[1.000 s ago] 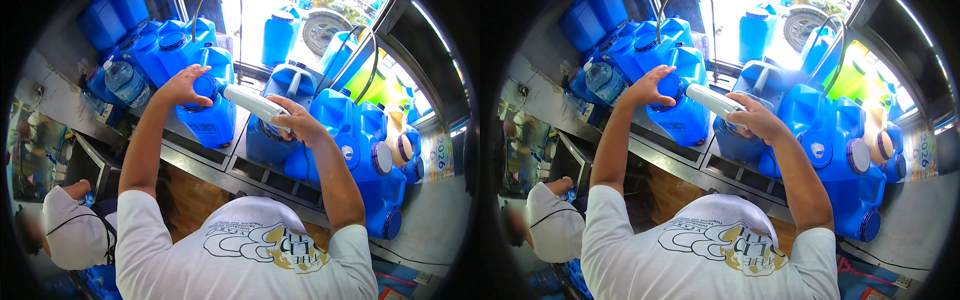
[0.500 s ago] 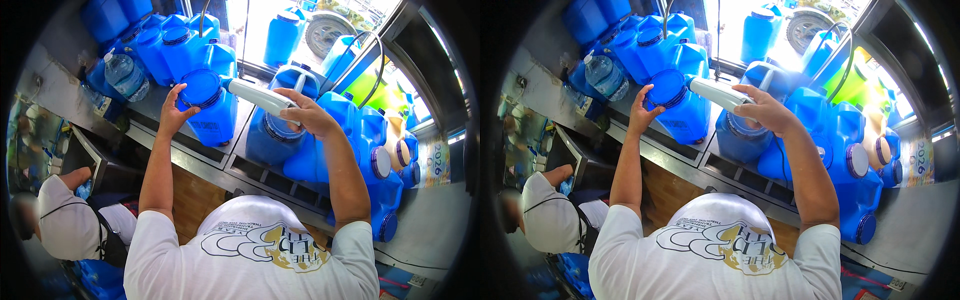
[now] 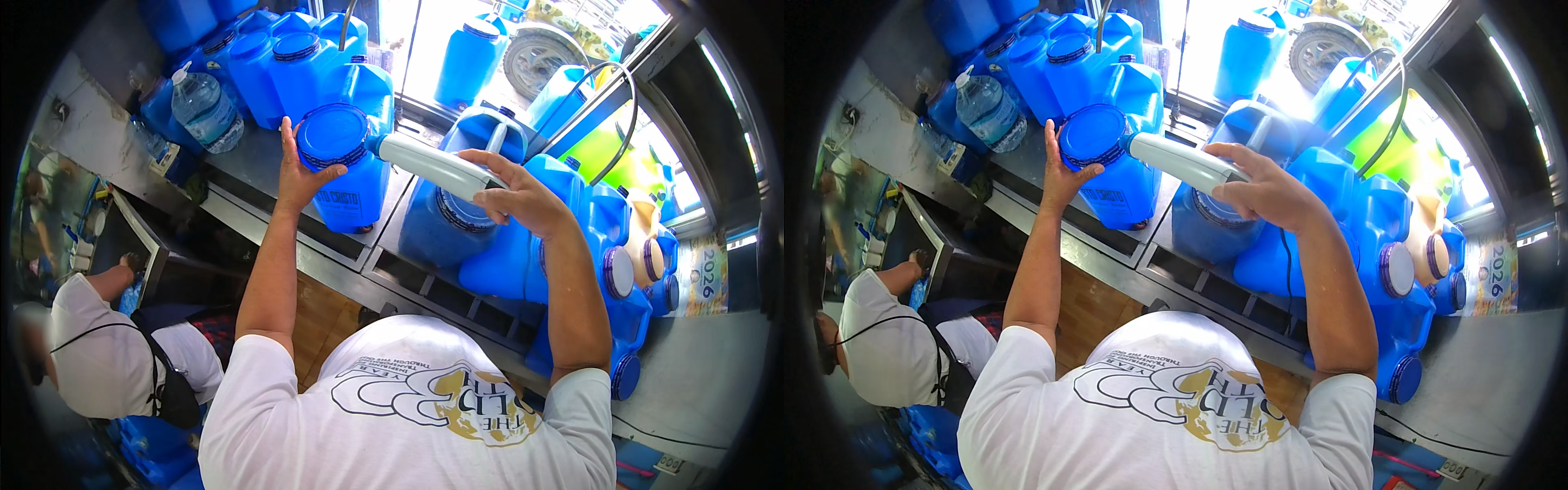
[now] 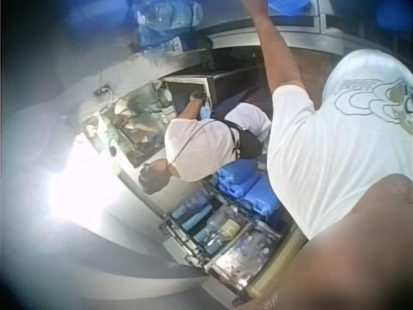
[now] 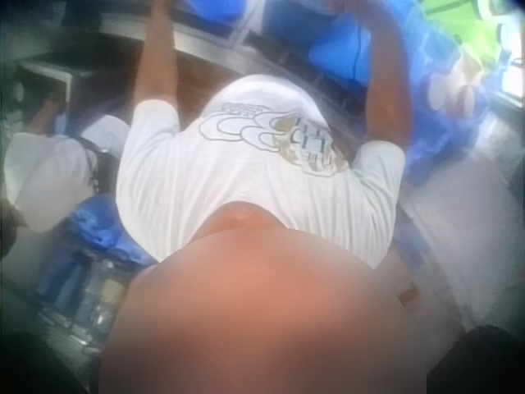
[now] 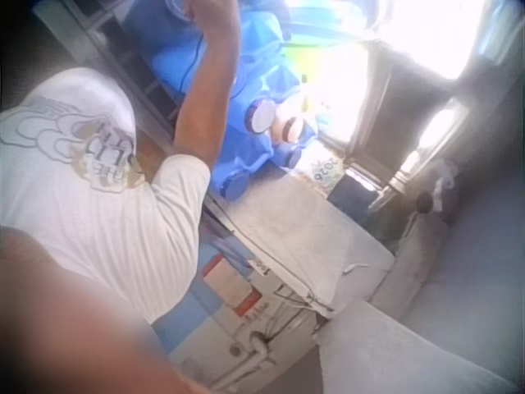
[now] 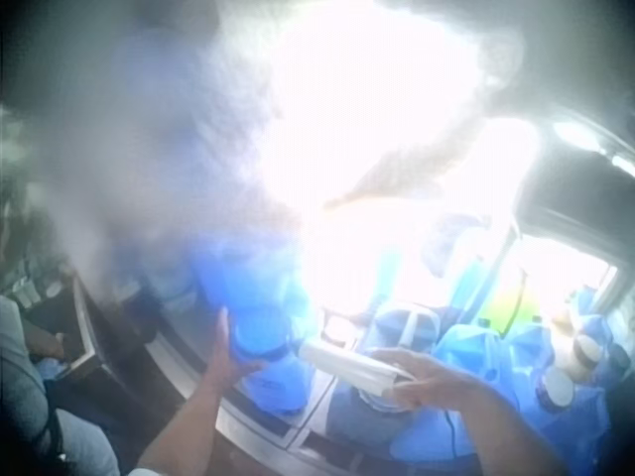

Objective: The person repeatedly picks up blue and green plastic water containers from a metal counter, unscrews caps, and uses a handheld device to scan or measure the containers. They then pass the containers through a service window to another person outside. The task involves repeated pick-up, scanning, and hand-off actions.

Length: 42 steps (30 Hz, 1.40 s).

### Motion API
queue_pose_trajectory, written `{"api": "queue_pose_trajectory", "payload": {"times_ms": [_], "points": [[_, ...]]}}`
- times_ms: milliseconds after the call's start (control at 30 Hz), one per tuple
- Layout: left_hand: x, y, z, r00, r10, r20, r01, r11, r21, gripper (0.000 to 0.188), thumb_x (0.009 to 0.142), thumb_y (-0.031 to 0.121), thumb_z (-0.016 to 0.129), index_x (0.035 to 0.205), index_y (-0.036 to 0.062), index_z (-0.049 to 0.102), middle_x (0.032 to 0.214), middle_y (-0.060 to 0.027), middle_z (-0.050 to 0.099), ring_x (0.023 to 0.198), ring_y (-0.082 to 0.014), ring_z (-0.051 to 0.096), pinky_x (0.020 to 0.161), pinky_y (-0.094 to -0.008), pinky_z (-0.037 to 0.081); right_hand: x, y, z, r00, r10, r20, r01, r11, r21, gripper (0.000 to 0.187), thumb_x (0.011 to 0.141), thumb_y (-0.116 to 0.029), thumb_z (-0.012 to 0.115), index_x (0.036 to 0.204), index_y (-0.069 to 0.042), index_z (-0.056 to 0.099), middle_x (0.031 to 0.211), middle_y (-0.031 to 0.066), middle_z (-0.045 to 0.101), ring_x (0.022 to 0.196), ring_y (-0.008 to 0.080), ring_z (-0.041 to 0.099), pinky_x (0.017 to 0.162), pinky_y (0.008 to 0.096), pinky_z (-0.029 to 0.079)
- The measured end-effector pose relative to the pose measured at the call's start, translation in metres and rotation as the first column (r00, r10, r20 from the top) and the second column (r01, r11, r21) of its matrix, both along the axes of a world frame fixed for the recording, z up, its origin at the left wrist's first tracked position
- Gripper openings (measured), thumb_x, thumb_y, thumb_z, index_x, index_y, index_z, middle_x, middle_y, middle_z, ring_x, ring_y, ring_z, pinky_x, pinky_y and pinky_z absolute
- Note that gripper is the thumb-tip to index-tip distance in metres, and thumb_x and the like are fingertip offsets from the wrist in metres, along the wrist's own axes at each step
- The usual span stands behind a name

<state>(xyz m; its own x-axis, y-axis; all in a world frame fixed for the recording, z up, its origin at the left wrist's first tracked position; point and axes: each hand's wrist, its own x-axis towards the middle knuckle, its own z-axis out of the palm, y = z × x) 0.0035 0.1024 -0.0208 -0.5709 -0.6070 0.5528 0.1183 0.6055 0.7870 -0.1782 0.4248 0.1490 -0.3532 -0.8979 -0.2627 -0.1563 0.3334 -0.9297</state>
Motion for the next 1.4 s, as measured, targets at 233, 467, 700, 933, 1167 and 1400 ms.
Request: {"api": "queue_pose_trajectory", "payload": {"times_ms": [233, 467, 700, 933, 1167, 1400], "points": [[0.0, 0.013, 0.005, 0.984, 0.161, 0.08, -0.153, 0.983, -0.101, 0.145, 0.054, 0.051, 0.095, 0.155, -0.002, 0.004, 0.151, -0.0252, 0.035, 0.14, -0.0342, 0.04, 0.114, -0.0456, 0.037, 0.003, -0.001, 0.006, 0.998, 0.035, -0.05, -0.035, 0.999, -0.012, 0.07, 0.082, -0.022, 0.072, 0.146, -0.01, 0.047, 0.089, 0.0069, 0.059, 0.066, 0.0105, 0.054, 0.056, 0.0253, 0.043], [-0.027, 0.057, 0.003, 0.834, 0.549, 0.047, -0.528, 0.821, -0.219, 0.154, 0.053, 0.074, 0.084, 0.153, -0.0083, 0.002, 0.148, -0.0331, 0.033, 0.136, -0.0456, 0.039, 0.113, -0.0522, 0.035, -0.007, 0.004, -0.001, 0.997, -0.043, -0.059, 0.041, 0.999, -0.029, 0.067, 0.083, -0.022, 0.073, 0.145, -0.011, 0.048, 0.089, 0.005, 0.058, 0.066, 0.0088, 0.052, 0.056, 0.0246, 0.042], [-0.032, 0.054, 0.001, 0.805, 0.592, -0.035, -0.579, 0.771, -0.266, 0.151, 0.052, 0.078, 0.081, 0.153, -0.008, 0.009, 0.141, -0.0331, 0.041, 0.126, -0.0467, 0.046, 0.106, -0.0553, 0.037, -0.011, 0.005, -0.001, 0.999, 0.023, -0.045, -0.024, 0.999, -0.036, 0.067, 0.084, -0.02, 0.072, 0.145, -0.012, 0.048, 0.089, 0.0051, 0.058, 0.066, 0.0088, 0.052, 0.056, 0.0243, 0.042], [-0.031, 0.053, 0.001, 0.831, 0.555, -0.031, -0.55, 0.811, -0.199, 0.152, 0.049, 0.075, 0.084, 0.153, -0.0072, 0.01, 0.141, -0.03, 0.044, 0.125, -0.0459, 0.047, 0.104, -0.0547, 0.038, -0.007, -0.002, 0.005, 0.994, 0.049, -0.097, -0.049, 0.999, -0.001, 0.069, 0.082, -0.022, 0.073, 0.146, -0.014, 0.048, 0.093, 0.0075, 0.06, 0.071, 0.0123, 0.055, 0.06, 0.0265, 0.045], [-0.022, 0.047, -0.007, 0.894, 0.445, -0.059, -0.449, 0.887, -0.11, 0.15, 0.049, 0.061, 0.092, 0.155, -0.0004, 0.006, 0.144, -0.0266, 0.042, 0.132, -0.0431, 0.041, 0.109, -0.0535, 0.036, 0.002, -0.012, 0.016, 0.978, 0.107, -0.179, -0.093, 0.992, 0.081, 0.072, 0.075, -0.023, 0.07, 0.145, -0.018, 0.05, 0.114, 0.0143, 0.063, 0.092, 0.0211, 0.06, 0.072, 0.0305, 0.05], [-0.004, 0.027, -0.015, 0.957, 0.274, -0.098, -0.27, 0.961, 0.051, 0.144, 0.051, 0.042, 0.098, 0.156, 0.0022, 0.007, 0.145, -0.0244, 0.043, 0.137, -0.0397, 0.04, 0.114, -0.0504, 0.033, 0.017, -0.033, 0.026, 0.929, 0.234, -0.286, -0.207, 0.971, 0.124, 0.07, 0.081, -0.026, 0.068, 0.146, -0.012, 0.047, 0.126, 0.0195, 0.063, 0.11, 0.0294, 0.063, 0.1, 0.0361, 0.045]]}}
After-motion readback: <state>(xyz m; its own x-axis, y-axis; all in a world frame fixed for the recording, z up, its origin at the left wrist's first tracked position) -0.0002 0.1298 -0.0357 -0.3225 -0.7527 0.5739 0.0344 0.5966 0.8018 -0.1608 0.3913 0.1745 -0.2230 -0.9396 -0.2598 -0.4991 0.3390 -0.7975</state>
